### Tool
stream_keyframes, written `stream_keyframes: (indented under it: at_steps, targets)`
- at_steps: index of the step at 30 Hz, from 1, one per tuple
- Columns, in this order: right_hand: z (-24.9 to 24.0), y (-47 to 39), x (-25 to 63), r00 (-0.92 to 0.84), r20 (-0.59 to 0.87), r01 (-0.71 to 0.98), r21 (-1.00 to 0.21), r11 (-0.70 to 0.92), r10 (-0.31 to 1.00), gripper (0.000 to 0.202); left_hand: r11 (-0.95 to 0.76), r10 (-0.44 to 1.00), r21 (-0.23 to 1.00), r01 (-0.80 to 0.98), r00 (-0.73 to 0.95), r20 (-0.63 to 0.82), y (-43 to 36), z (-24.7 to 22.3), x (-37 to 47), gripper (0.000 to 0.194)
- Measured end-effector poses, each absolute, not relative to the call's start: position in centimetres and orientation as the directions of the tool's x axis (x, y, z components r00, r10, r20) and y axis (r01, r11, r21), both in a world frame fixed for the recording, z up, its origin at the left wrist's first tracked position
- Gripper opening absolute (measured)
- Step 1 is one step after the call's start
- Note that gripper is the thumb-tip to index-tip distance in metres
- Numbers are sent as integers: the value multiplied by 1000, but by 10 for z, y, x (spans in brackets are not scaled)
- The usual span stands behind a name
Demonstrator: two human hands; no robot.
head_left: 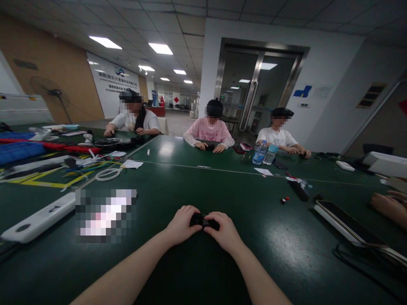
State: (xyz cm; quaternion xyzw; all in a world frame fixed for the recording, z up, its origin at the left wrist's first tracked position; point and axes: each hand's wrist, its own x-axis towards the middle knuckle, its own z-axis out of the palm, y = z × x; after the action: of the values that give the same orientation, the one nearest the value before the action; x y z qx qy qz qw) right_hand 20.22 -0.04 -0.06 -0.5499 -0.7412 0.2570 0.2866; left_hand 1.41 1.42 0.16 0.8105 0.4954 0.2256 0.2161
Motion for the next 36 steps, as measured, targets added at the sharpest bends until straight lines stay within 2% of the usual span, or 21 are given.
stream_keyframes:
  at_steps: [6, 19, 24, 27, 30, 36]
  targets:
    - [2, -1, 202, -239, 135, 676, -688, 264, 962, 22, -429, 889, 584, 690, 436, 138, 15, 0, 12, 38]
    - [3, -1, 201, -252, 155, 680, -674, 289, 955, 20, -433, 881, 597, 675, 456, 123, 13, 3, 12, 36]
    - [8, -2, 203, -205, 174, 594, -760, 263, 963, 17, -413, 891, 593, 691, 440, 108, 13, 3, 13, 38]
    - [10, -3, 206, -169, 123, 550, -812, 197, 978, 18, -404, 895, 598, 692, 434, 103, 14, 2, 12, 38]
    - [12, -3, 210, -149, 90, 540, -827, 157, 985, 19, -412, 895, 597, 689, 431, 120, 15, 1, 12, 38]
    - [14, 0, 218, -97, 128, 476, -865, 159, 987, 20, -432, 887, 602, 671, 437, 149, 14, 1, 11, 38]
